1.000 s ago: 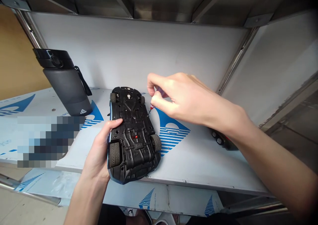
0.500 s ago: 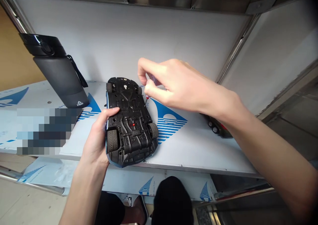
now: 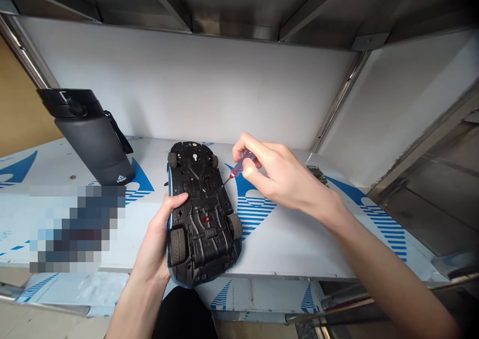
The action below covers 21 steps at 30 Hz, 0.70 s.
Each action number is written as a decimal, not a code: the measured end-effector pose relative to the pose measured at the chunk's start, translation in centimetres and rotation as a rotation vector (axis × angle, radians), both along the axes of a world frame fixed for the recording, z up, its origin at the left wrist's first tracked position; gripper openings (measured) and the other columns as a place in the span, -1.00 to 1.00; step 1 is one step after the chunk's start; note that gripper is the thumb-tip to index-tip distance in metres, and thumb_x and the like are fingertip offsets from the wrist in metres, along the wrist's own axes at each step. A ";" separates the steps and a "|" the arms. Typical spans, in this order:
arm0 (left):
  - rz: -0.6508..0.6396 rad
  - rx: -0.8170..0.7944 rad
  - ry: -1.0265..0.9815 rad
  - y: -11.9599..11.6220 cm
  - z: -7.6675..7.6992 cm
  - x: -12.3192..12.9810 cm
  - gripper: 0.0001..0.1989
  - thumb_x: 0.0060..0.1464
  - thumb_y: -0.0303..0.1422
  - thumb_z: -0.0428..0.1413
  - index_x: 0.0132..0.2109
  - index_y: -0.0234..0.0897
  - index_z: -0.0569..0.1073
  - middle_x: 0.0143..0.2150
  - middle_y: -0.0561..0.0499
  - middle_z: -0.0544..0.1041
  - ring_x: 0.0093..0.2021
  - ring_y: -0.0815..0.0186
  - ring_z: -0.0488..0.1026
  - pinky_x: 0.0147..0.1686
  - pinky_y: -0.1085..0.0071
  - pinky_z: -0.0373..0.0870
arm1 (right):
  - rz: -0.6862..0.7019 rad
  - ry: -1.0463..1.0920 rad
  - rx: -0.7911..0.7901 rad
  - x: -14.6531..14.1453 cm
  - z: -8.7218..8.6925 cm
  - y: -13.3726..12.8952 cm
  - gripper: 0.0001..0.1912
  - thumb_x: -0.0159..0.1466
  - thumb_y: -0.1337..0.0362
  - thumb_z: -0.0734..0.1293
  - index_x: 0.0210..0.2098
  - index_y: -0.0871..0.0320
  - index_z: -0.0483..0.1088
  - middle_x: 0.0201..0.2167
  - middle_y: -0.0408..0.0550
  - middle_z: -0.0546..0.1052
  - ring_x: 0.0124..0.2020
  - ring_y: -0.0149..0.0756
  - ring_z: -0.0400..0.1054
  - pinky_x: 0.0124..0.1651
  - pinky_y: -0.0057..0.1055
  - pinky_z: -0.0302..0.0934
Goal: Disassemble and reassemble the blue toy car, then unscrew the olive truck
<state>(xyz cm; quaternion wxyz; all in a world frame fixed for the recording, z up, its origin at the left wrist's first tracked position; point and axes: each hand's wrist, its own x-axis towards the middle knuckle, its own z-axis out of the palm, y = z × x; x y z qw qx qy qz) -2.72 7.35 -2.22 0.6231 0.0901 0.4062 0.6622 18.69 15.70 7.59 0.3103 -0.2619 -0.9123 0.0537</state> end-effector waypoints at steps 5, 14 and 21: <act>-0.061 -0.026 -0.006 0.1 -0.7 -0.3 -0.64 0.15 -0.36 0.35 0.08 -0.18 0.52 -0.09 -0.13 0.70 -0.16 -0.06 0.73 -0.16 0.06 0.69 | 0.008 0.094 0.018 1.1 -1.2 0.9 -0.89 0.54 0.29 0.24 -0.12 0.06 0.40 -0.43 -0.32 0.52 -0.56 -0.50 0.13 -0.36 -0.43 0.09; -0.064 -0.099 0.056 -0.2 -0.5 -0.2 -0.55 0.18 -0.30 0.31 0.18 -0.34 0.53 -0.09 -0.28 0.71 -0.22 -0.09 0.72 -0.16 -0.04 0.68 | 0.036 0.135 0.018 2.3 -2.3 1.4 -0.88 0.46 0.32 0.28 -0.07 0.07 0.45 -0.29 -0.25 0.56 -0.48 -0.48 0.26 -0.36 -0.44 0.15; -0.037 -0.159 0.074 -0.2 0.3 0.5 -0.79 0.22 -0.27 0.26 -0.07 -0.30 0.58 -0.14 -0.26 0.72 -0.26 -0.08 0.72 -0.20 -0.02 0.70 | -0.117 0.189 0.005 2.0 -2.9 1.9 -0.75 0.58 0.13 0.21 -0.14 0.05 0.46 -0.53 -0.31 0.35 -0.60 -0.48 0.03 -0.44 -0.40 0.03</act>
